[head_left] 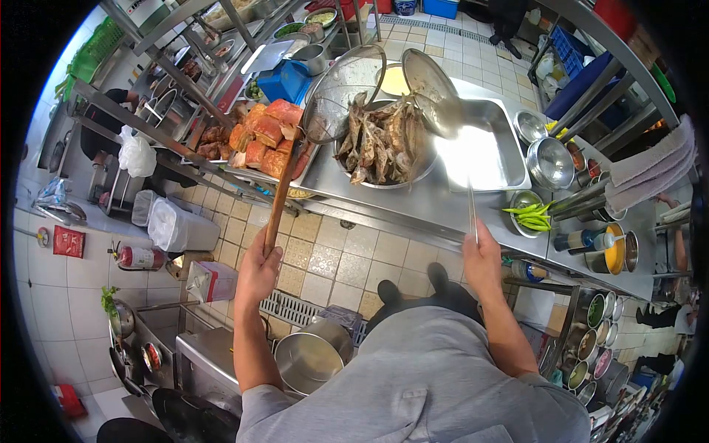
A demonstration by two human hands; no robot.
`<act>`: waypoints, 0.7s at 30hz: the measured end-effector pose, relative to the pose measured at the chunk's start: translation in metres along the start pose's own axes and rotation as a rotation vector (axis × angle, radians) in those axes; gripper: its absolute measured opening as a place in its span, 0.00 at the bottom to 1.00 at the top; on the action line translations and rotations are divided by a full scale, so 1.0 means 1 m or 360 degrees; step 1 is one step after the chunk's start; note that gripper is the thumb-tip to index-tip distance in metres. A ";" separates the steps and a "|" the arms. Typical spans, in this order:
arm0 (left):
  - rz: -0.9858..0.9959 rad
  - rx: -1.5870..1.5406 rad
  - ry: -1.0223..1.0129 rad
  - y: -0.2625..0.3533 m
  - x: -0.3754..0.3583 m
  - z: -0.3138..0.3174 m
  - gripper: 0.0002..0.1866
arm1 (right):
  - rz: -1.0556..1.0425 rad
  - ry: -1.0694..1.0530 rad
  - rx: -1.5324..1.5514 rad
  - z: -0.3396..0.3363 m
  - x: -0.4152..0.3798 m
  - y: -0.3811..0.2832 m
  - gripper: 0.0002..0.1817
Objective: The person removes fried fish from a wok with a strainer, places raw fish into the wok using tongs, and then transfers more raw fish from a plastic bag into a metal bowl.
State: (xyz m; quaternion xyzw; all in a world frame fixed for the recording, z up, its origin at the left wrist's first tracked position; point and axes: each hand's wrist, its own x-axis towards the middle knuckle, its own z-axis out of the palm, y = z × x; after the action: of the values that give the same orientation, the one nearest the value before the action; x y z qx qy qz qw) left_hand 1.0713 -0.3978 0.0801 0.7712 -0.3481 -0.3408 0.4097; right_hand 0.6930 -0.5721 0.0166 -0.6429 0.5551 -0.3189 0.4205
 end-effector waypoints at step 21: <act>0.0176 0.0348 0.0240 -0.019 0.006 0.011 0.26 | 0.0422 -0.0219 0.1097 -0.015 0.025 -0.002 0.27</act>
State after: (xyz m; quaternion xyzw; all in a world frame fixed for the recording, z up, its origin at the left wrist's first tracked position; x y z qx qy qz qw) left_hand 1.0708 -0.3989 0.0572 0.8143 -0.3935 -0.2188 0.3663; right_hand 0.6851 -0.5996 0.0239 -0.4061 0.4640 -0.3858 0.6862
